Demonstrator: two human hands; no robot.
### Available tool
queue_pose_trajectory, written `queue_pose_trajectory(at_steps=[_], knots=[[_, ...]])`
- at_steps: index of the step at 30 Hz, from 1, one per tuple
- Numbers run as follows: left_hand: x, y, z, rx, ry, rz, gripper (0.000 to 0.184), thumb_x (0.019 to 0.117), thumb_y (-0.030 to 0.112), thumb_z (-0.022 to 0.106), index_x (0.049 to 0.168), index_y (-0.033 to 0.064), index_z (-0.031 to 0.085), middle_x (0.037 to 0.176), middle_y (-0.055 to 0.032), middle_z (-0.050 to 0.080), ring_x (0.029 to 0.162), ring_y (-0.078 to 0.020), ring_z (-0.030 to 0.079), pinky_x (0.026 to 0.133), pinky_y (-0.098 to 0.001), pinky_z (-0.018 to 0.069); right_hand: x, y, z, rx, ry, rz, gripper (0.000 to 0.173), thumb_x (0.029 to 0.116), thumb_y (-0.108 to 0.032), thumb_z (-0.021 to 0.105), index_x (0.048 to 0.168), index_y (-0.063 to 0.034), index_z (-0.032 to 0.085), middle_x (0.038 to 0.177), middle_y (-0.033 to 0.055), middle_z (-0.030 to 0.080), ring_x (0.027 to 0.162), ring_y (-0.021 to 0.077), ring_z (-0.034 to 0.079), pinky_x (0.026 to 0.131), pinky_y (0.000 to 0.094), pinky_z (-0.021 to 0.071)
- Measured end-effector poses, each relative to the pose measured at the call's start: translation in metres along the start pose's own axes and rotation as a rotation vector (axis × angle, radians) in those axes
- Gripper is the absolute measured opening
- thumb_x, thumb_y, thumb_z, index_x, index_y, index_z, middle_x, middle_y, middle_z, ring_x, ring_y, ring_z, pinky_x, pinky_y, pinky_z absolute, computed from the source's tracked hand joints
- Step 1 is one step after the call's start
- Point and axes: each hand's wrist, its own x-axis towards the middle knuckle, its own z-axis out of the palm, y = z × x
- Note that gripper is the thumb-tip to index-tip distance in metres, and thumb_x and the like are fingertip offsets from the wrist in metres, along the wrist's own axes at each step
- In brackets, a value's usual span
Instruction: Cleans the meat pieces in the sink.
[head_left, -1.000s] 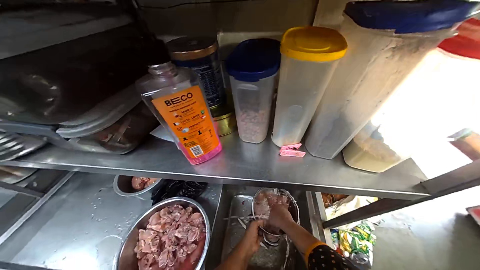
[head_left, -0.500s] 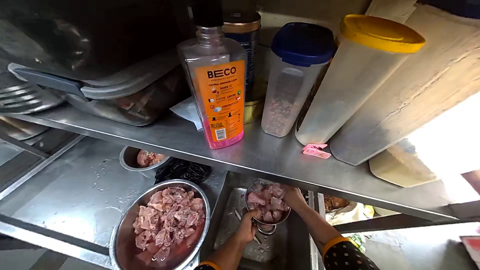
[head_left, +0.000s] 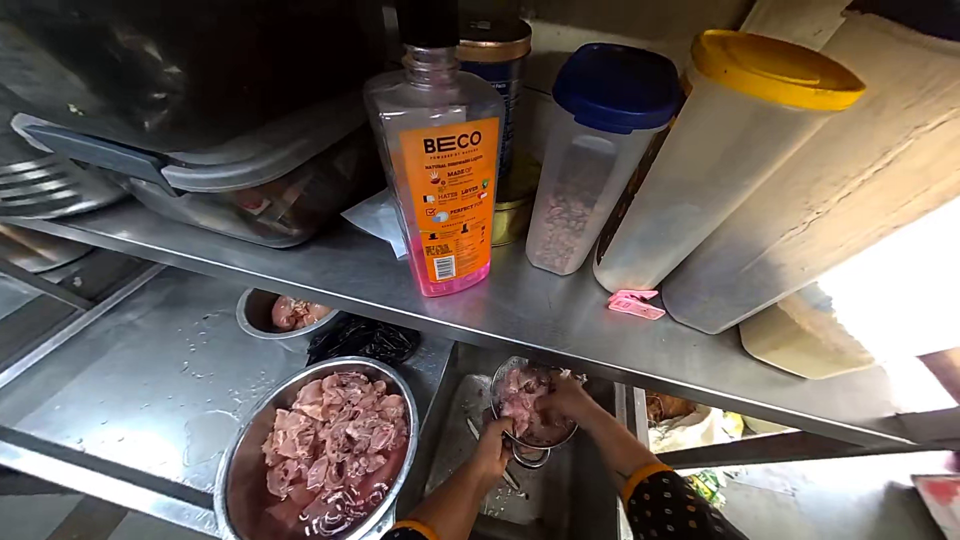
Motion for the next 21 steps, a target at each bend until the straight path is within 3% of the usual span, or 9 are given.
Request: queue_pose_trajectory(at_steps=[2,3,5,9,10,13,16,18,21], knots=[[0.001,-0.003,0.000,0.062,-0.019,-0.003,0.061,0.0914,0.002,0.053,0.147,0.0134,0.029,0.103,-0.0207,0.063,0.080,-0.0314,0.067,0.062,-0.0450,0.0574,0.011,0.006,0.022,0.143,-0.036,0.042,0.076,0.0747,-0.008,0.081,0.145,-0.0032,0.051,0.130,0.0212,0.064,0.118,0.0330,0.063,0.100,0.0547,0.0524],[0.000,-0.004,0.000,0.086,-0.024,-0.014,0.063,0.0917,0.003,0.054,0.148,0.0140,0.028,0.105,-0.0207,0.062,0.082,-0.0314,0.067,0.063,-0.0451,0.0575,0.012,0.007,0.032,0.227,-0.024,0.066,0.076,0.0754,-0.002,0.079,0.145,-0.0013,0.047,0.127,0.0224,0.063,0.111,0.0327,0.064,0.093,0.0532,0.0540],[-0.001,-0.005,-0.002,0.110,-0.025,-0.029,0.062,0.0920,0.004,0.053,0.147,0.0126,0.027,0.107,-0.0220,0.062,0.084,-0.0339,0.068,0.064,-0.0478,0.0590,0.015,0.008,0.042,0.356,-0.025,0.112,0.078,0.0839,0.001,0.075,0.153,-0.0035,0.039,0.135,0.0247,0.060,0.118,0.0343,0.063,0.098,0.0537,0.0532],[0.003,-0.007,-0.011,0.119,-0.016,-0.035,0.055,0.0950,0.005,0.051,0.145,0.0101,0.029,0.105,-0.0229,0.064,0.081,-0.0358,0.069,0.060,-0.0495,0.0593,0.020,0.018,0.046,0.500,-0.035,0.199,0.044,0.0907,-0.008,0.071,0.132,-0.0042,0.056,0.098,0.0157,0.066,0.079,0.0243,0.065,0.069,0.0441,0.0566],[0.005,-0.007,-0.013,0.113,-0.005,-0.035,0.054,0.0950,0.004,0.052,0.144,0.0102,0.031,0.104,-0.0228,0.064,0.080,-0.0358,0.069,0.059,-0.0492,0.0592,0.018,0.019,0.040,0.503,-0.045,0.201,0.045,0.0893,-0.005,0.071,0.132,-0.0030,0.056,0.098,0.0173,0.067,0.078,0.0266,0.067,0.067,0.0460,0.0577],[0.009,-0.009,-0.024,0.088,0.014,-0.030,0.058,0.0931,0.003,0.053,0.146,0.0111,0.031,0.105,-0.0221,0.064,0.081,-0.0347,0.069,0.060,-0.0485,0.0589,0.005,0.009,0.016,0.285,-0.029,0.115,0.050,0.0825,-0.002,0.073,0.130,0.0015,0.059,0.113,0.0216,0.067,0.097,0.0318,0.068,0.082,0.0524,0.0573],[0.014,-0.010,-0.030,0.029,-0.005,-0.034,0.052,0.0968,0.006,0.056,0.144,0.0095,0.034,0.106,-0.0223,0.065,0.086,-0.0356,0.070,0.066,-0.0511,0.0602,-0.006,-0.008,-0.005,0.056,-0.074,-0.039,0.062,0.0910,-0.009,0.067,0.151,-0.0112,0.051,0.141,0.0179,0.061,0.128,0.0317,0.060,0.106,0.0569,0.0498],[0.015,-0.010,-0.027,0.020,0.011,-0.035,0.053,0.0944,0.004,0.056,0.143,0.0094,0.037,0.103,-0.0210,0.067,0.084,-0.0327,0.070,0.065,-0.0471,0.0596,-0.014,-0.018,-0.010,0.106,-0.103,-0.079,0.057,0.0938,-0.009,0.062,0.149,-0.0188,0.054,0.141,0.0130,0.062,0.125,0.0272,0.062,0.104,0.0528,0.0520],[0.017,-0.009,-0.022,0.019,0.029,-0.033,0.054,0.0920,0.001,0.051,0.143,0.0115,0.038,0.105,-0.0187,0.064,0.086,-0.0288,0.067,0.068,-0.0433,0.0572,-0.030,-0.039,-0.019,0.123,-0.039,-0.019,0.039,0.1029,-0.015,0.058,0.140,-0.0062,0.060,0.137,0.0169,0.064,0.122,0.0281,0.064,0.103,0.0480,0.0536]])
